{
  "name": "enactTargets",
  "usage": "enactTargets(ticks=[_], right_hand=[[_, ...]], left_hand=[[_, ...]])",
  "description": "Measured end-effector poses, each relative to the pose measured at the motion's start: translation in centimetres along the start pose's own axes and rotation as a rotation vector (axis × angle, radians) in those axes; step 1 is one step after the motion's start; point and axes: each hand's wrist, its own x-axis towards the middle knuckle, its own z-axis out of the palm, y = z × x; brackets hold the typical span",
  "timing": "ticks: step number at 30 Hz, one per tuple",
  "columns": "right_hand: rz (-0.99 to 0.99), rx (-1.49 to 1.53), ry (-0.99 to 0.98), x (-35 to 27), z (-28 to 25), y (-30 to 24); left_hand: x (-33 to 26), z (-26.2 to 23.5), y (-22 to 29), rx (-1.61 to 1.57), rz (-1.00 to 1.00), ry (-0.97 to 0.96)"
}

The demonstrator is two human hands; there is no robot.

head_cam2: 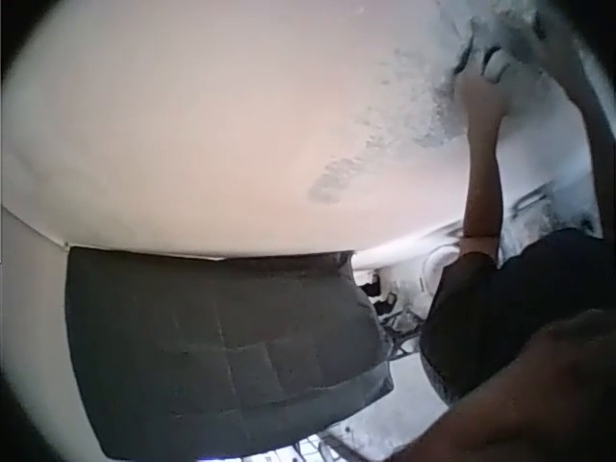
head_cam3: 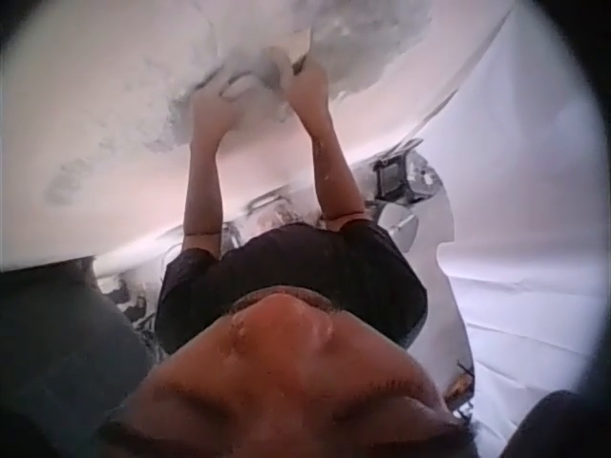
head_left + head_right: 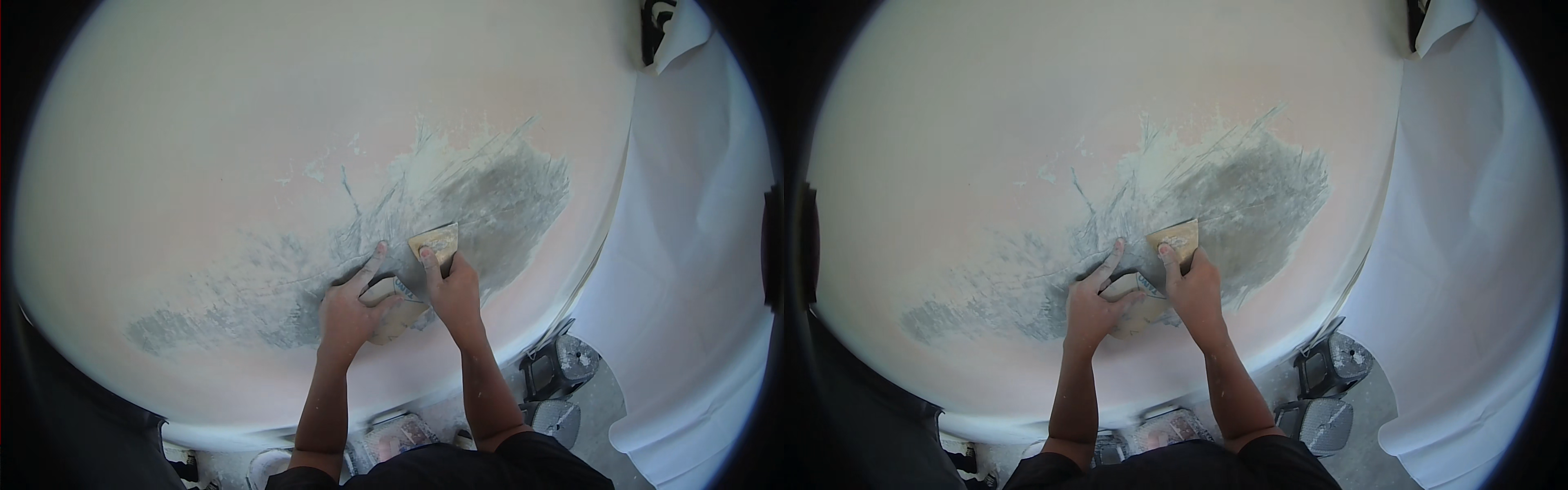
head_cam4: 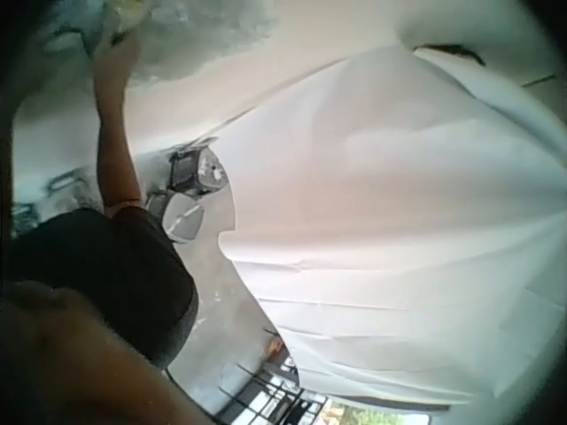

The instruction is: Sanding and scraping a patched wall surface to prepare it for painting.

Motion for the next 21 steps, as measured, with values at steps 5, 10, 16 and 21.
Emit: enactTargets(ticks=[5,10,16,21], right_hand=[[-0.184,0.158,0.104,1.7,-0.3,-2.2],[-0.118,0.05,0.058,0.6,-0.6,0.6],[-0.114,0.115,0.071,0.6,-0.8,-0.7],[-0.104,0.001,0.065,1.0,-1.0,0.5]], left_hand=[[-0.2,0.8,-1.3,-0.005,0.075,0.079],[-0.2,0.5,-0.4,-0.015,0.039,0.058],[-0.8,-0.1,0.0,-0.23,0.007,0.032],[-1.6,0.0,0.3,-0.304,0.016,0.064]])
